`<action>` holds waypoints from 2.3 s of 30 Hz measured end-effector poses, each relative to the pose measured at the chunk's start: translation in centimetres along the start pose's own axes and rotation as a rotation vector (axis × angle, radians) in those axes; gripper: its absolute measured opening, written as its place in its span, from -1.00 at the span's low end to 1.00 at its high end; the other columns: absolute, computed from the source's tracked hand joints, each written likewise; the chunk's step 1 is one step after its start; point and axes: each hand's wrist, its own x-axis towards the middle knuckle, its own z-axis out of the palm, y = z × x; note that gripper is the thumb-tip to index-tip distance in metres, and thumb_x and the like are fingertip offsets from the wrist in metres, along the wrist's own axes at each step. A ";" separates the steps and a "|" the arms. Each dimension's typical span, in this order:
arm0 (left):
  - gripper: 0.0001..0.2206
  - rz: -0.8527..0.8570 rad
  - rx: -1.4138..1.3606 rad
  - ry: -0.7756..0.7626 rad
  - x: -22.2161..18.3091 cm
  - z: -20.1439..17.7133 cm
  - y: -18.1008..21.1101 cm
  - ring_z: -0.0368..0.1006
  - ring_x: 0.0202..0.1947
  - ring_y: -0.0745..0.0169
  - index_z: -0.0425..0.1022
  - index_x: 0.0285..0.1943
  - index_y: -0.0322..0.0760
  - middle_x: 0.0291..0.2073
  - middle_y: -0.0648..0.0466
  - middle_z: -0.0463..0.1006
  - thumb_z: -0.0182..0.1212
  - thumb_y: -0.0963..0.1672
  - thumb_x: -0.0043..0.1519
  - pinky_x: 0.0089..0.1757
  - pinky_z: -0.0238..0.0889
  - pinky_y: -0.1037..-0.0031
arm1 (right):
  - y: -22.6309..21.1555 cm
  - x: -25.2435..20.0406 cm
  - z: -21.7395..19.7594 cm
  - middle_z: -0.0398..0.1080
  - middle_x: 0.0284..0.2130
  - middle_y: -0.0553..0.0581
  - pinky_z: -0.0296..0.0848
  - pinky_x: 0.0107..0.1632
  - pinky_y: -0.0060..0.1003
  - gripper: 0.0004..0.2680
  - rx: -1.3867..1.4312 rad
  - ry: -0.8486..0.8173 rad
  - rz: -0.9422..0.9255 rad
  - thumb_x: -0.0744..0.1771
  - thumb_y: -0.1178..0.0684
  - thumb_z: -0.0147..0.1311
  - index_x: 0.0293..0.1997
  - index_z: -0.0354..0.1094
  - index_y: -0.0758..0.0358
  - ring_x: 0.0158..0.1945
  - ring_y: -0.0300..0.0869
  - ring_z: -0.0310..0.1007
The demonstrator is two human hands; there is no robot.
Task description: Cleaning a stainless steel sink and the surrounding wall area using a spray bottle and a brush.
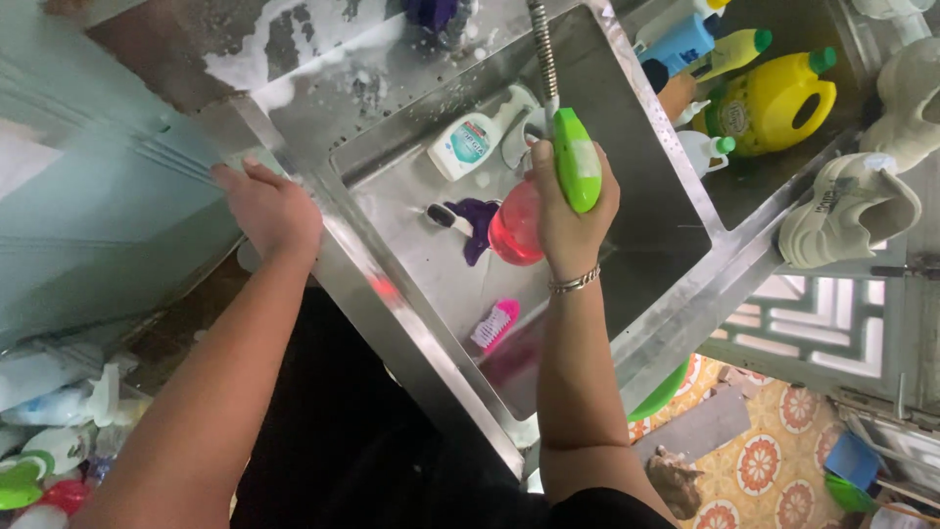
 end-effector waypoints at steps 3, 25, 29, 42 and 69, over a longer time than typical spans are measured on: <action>-0.60 0.065 -0.042 0.008 0.7 0.6 -1.5 0.49 0.01 -0.42 -0.09 0.33 -0.67 0.03 -0.55 0.39 -0.28 -0.12 0.50 -0.12 0.38 -0.02 | 0.4 0.4 -0.4 0.52 -0.32 -0.03 0.50 -0.20 -0.43 -0.83 -0.024 0.000 0.045 0.38 0.05 0.25 -0.06 0.45 0.35 -0.31 -0.36 0.50; -0.64 -0.016 0.068 -0.050 -0.2 -0.4 1.0 0.59 -0.12 -0.23 -0.04 0.27 -0.62 -0.05 -0.42 0.44 -0.35 -0.11 0.49 -0.31 0.46 0.06 | -0.3 1.2 -1.4 0.50 -0.42 -0.01 0.47 -0.22 -0.38 -0.79 -0.313 -0.011 -0.009 0.34 -0.05 0.33 -0.17 0.45 0.28 -0.35 -0.33 0.48; -0.61 0.091 0.004 -0.024 0.8 0.8 -1.8 0.57 -0.08 -0.25 -0.11 0.30 -0.68 -0.04 -0.48 0.40 -0.35 -0.12 0.48 -0.25 0.56 0.18 | -0.2 1.4 -1.5 0.41 -0.42 0.05 0.42 -0.20 -0.34 -0.78 -0.377 -0.010 -0.109 0.36 -0.05 0.34 -0.18 0.42 0.30 -0.34 -0.27 0.38; -0.67 0.064 -0.010 -0.030 0.0 0.0 -0.1 0.51 0.02 -0.32 -0.01 0.23 -0.57 0.02 -0.44 0.38 -0.36 -0.09 0.49 -0.13 0.44 0.04 | 0.6 0.2 -2.5 0.43 -0.44 0.06 0.41 -0.21 -0.34 -0.79 -0.396 -0.015 -0.073 0.35 -0.04 0.34 -0.20 0.42 0.28 -0.38 -0.25 0.38; -0.55 0.128 0.001 0.008 1.7 1.5 -3.7 0.45 0.19 -0.38 -0.13 0.45 -0.71 0.22 -0.56 0.31 -0.33 -0.10 0.58 0.05 0.38 0.03 | 5.1 0.5 -6.1 0.55 -0.38 0.07 0.51 -0.23 -0.34 -0.83 -0.124 0.092 0.120 0.36 0.03 0.31 -0.13 0.47 0.32 -0.34 -0.27 0.55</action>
